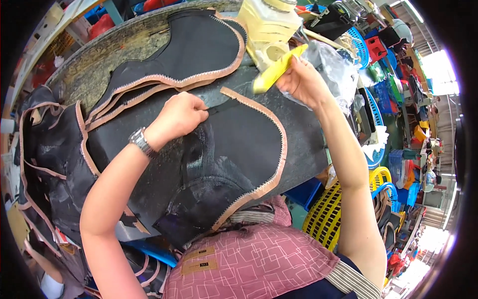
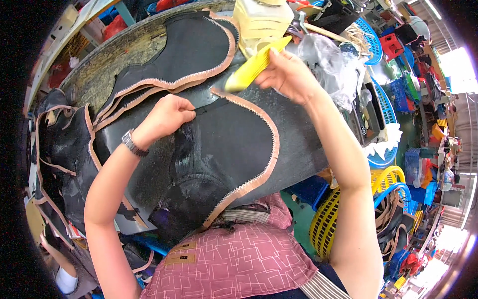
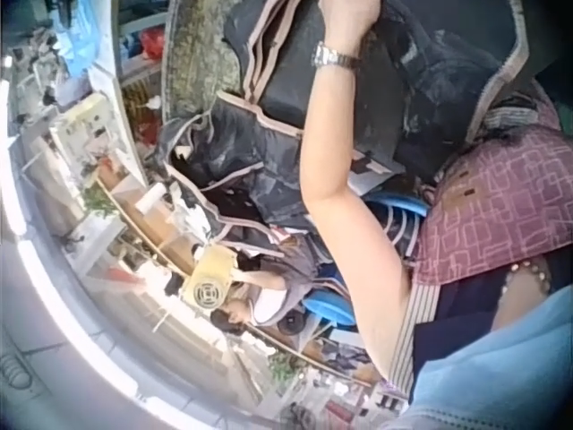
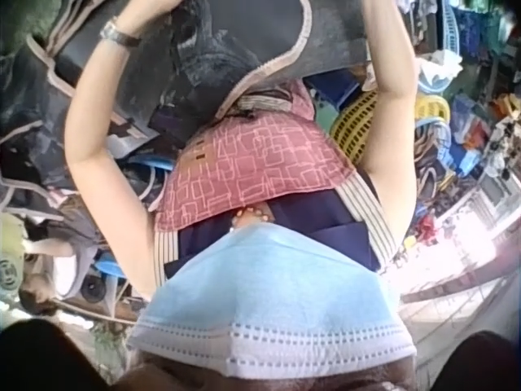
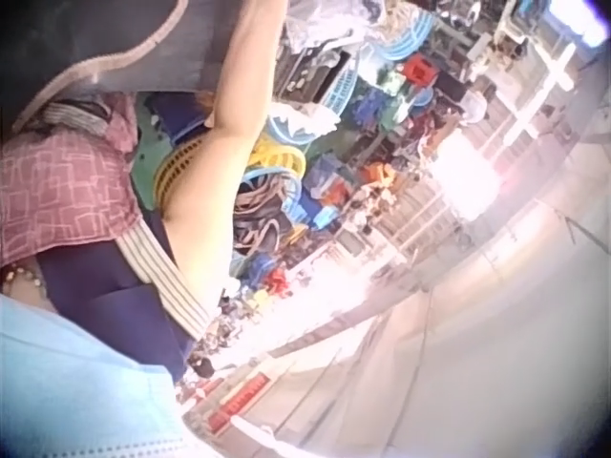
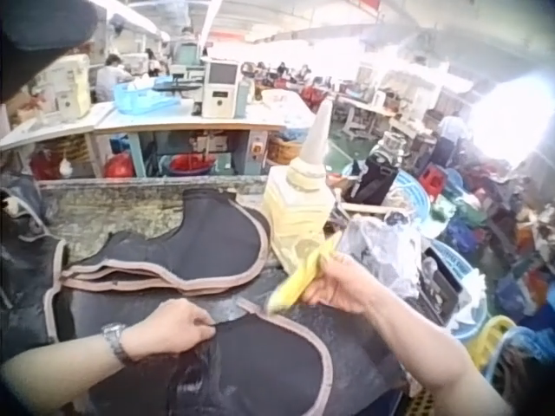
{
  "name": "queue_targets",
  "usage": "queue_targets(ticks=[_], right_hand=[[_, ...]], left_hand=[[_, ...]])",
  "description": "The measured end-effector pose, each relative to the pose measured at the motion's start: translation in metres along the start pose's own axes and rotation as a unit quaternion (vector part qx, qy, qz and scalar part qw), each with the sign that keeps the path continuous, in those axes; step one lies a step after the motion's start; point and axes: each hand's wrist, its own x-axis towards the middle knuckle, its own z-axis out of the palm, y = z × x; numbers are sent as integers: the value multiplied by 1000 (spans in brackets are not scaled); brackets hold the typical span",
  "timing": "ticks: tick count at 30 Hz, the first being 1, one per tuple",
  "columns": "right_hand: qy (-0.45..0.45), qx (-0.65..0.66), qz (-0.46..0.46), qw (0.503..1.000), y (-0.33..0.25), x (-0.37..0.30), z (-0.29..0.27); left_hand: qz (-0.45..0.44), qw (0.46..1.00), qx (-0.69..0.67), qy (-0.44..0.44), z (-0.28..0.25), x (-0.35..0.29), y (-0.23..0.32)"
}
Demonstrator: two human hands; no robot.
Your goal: Applying glue to shoe upper components at a factory workstation using an applicator.
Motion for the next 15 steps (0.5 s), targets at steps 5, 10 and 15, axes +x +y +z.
queue_targets(ticks=[5,10,15], right_hand=[[-41,-380,15,924,42,15,68],[28,-646,-78,759,42,-2,47],[135,-623,48,769,47,-97,43]], left_hand=[[-33,998,-53,-1,6,0,3],[-35,996,-77,-20,11,0,-13],[35,999,-35,19,14,-1,-10]])
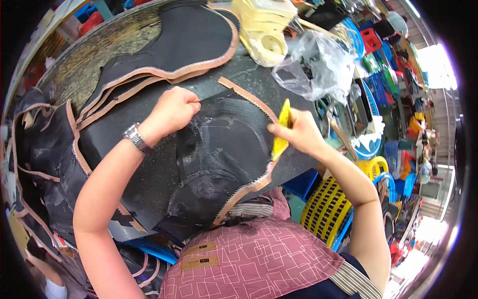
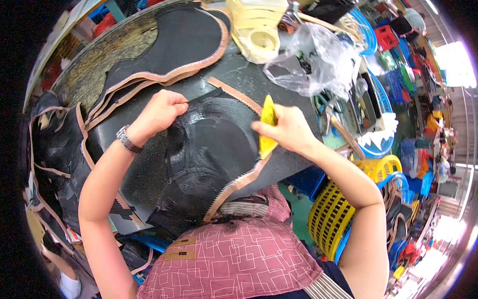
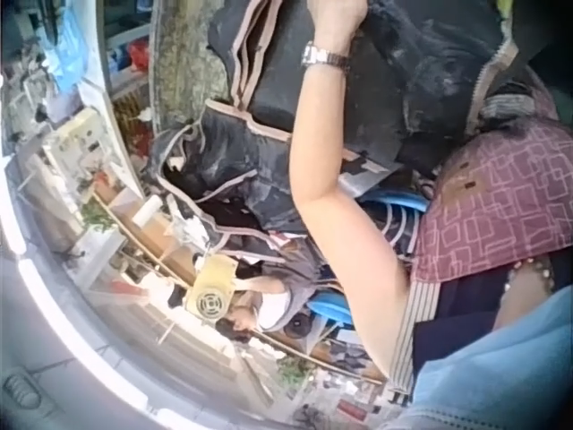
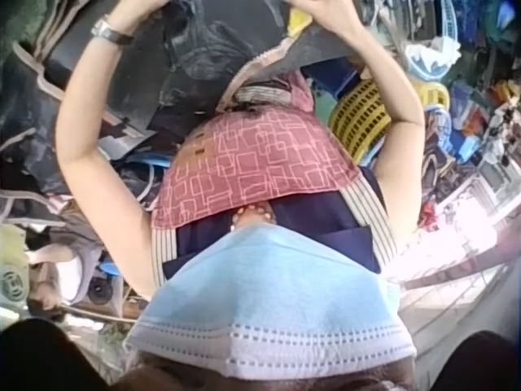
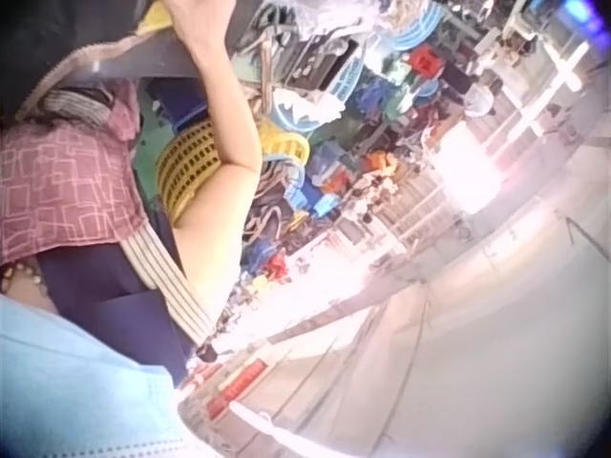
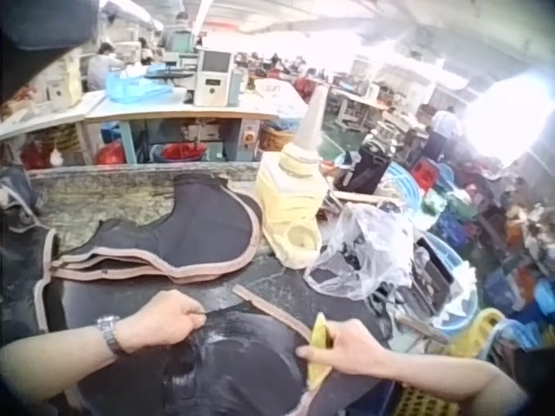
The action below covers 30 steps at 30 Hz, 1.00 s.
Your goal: Applying glue to shoe upper components at a factory workstation using an applicator.
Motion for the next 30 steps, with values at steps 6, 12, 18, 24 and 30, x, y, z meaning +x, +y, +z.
queue_targets(ticks=[6,12,18,24,30], right_hand=[[117,124,29,985,-16,24,23],[18,280,80,956,-37,27,11],[-85,120,-81,986,-49,-16,40],[112,163,-40,980,-53,39,45],[-2,-3,-50,999,-25,-23,13]], left_hand=[[12,998,57,27,1,-1,2],[5,999,48,11,3,-1,-2],[79,991,93,47,10,2,-5],[105,986,119,55,7,-7,-2],[52,992,89,76,9,-7,-2]])
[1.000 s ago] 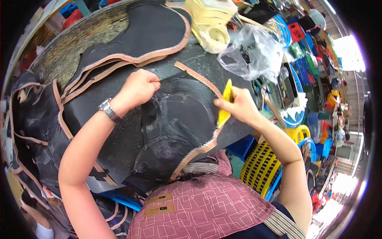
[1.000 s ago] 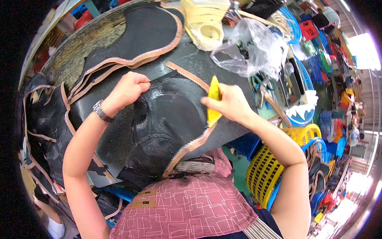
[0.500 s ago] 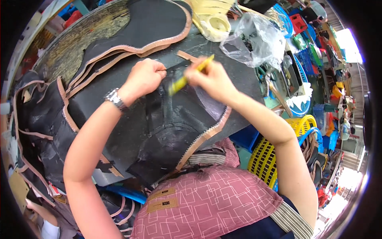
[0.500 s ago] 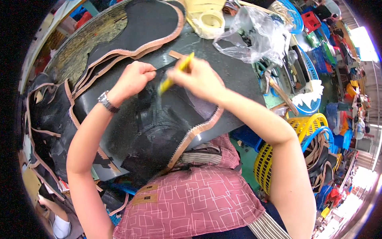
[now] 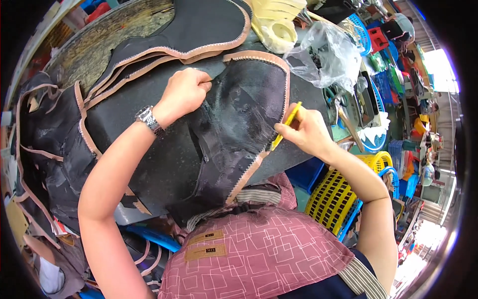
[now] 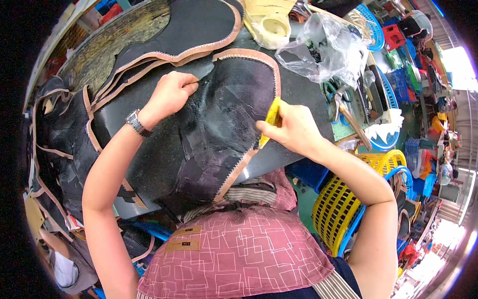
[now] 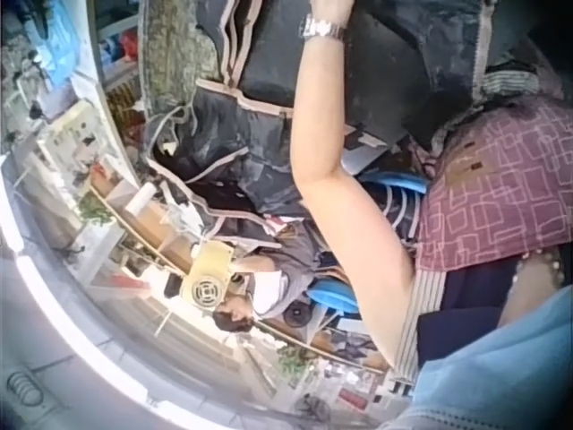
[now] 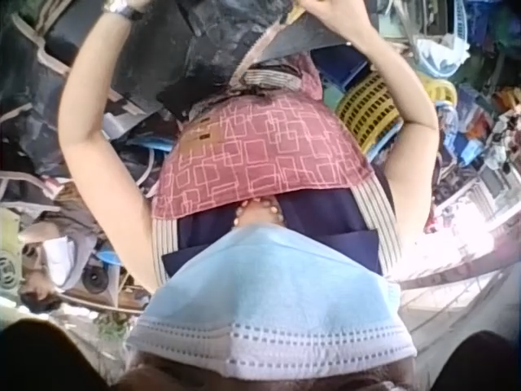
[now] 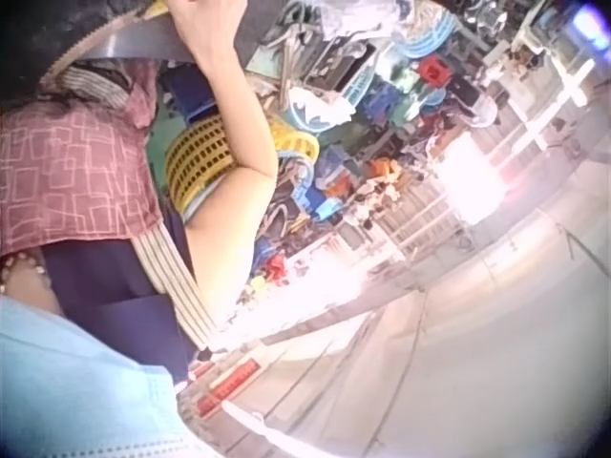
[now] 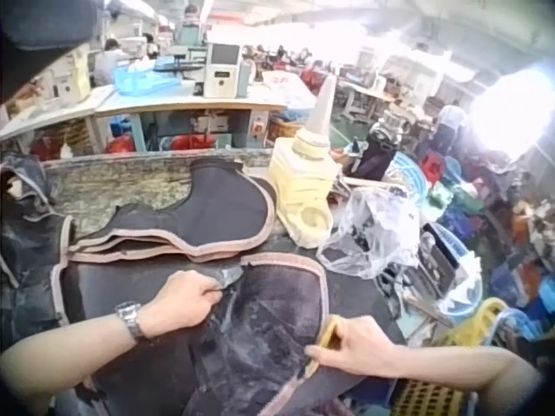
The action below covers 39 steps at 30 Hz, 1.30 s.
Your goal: Applying glue to shoe upper components at a factory workstation using an applicator.
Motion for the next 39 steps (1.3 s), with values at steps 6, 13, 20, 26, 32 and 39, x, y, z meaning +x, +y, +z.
queue_targets(ticks=[6,13,20,26,32,39], right_hand=[[87,67,-81,991,-20,74,21],[8,11,-22,1000,11,-9,-7],[40,118,35,992,13,-5,-17],[169,344,1,924,29,26,-39],[139,391,12,910,9,50,-30],[230,344,-31,910,31,74,-52]], left_hand=[[-7,1000,-28,4,5,0,0],[-17,1000,-9,18,-5,-6,-7],[69,985,-117,109,-35,-73,9],[-49,949,-45,307,-233,-153,-5],[-84,778,521,340,-358,-133,-126],[274,922,250,116,-101,19,-36]])
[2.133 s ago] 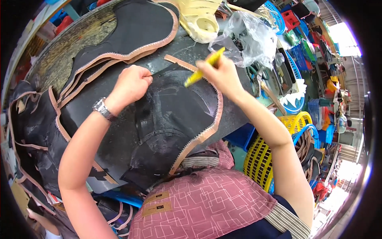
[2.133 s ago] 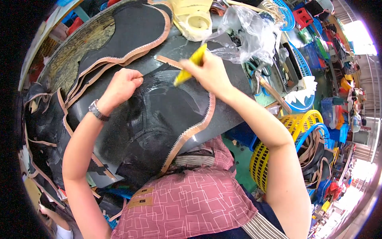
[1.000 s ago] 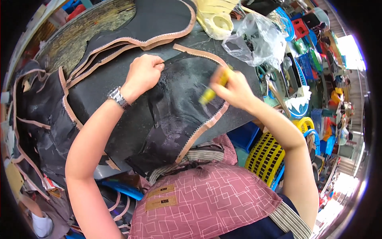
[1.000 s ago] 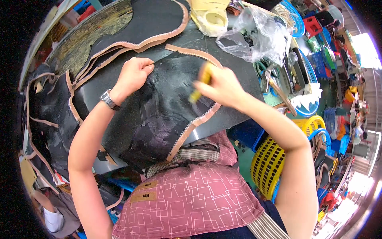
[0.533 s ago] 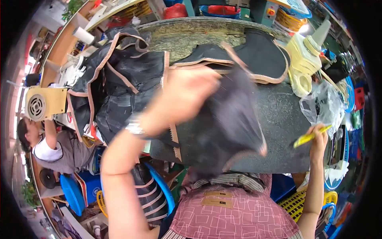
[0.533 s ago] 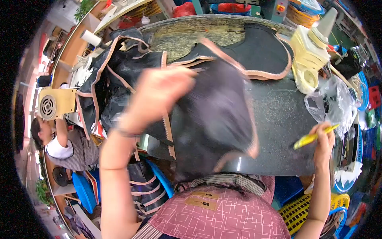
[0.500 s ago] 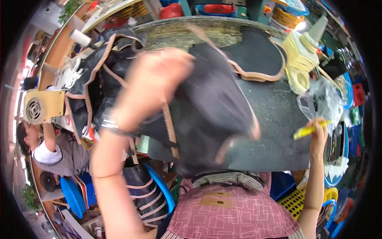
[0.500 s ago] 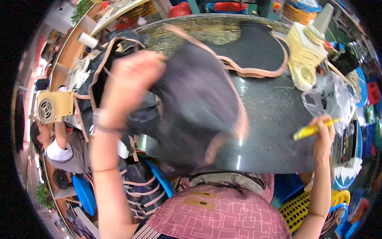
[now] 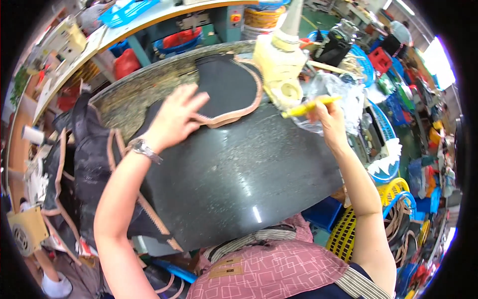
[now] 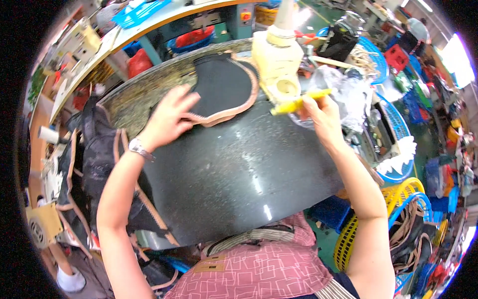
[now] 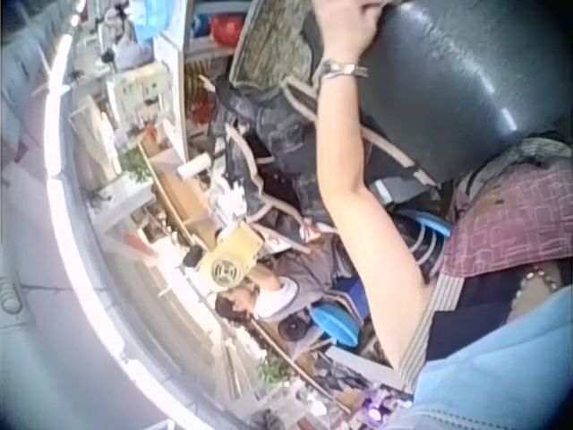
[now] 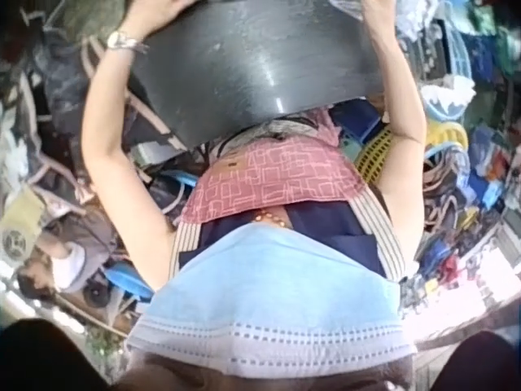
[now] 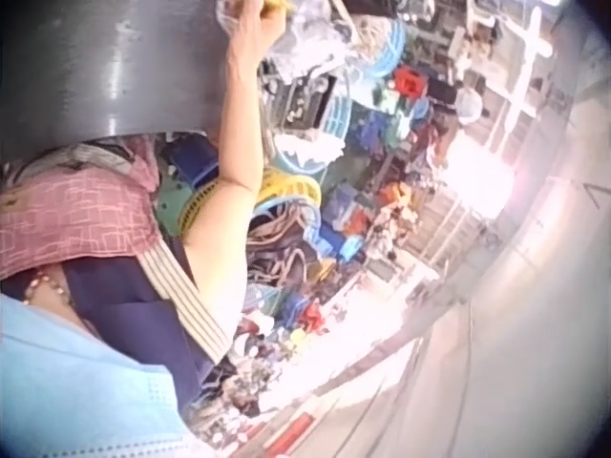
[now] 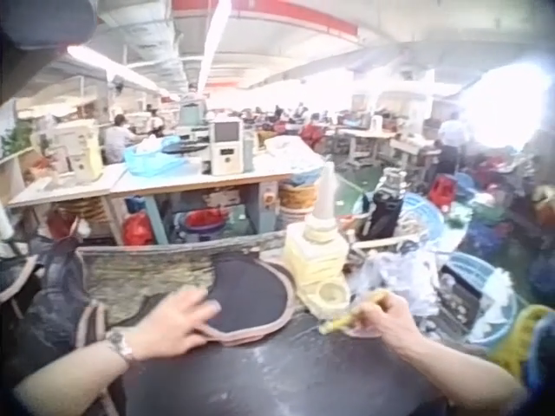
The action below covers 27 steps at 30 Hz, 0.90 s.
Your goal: Applying glue to shoe upper components at a factory workstation using an applicator.
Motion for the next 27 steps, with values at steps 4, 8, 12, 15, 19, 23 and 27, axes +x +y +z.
queue_targets(ticks=[4,8,12,15,19,23,27], right_hand=[[25,-110,-56,992,-1,50,3],[34,-216,-93,971,19,80,2],[-11,-191,-56,980,35,83,-5],[23,-165,-73,983,31,85,-12],[16,-177,-23,984,39,91,-5],[118,-80,68,987,36,95,-24],[80,-25,220,972,45,86,-36]], left_hand=[[-81,982,-169,-13,44,-7,-30],[-185,951,-250,-1,16,5,-26],[-124,973,-142,135,-2,-1,9],[12,996,9,89,-4,3,19],[-139,981,-124,-52,26,-15,-35],[-208,952,-222,-12,14,-16,-40],[-207,958,-197,40,-9,-26,-26]])
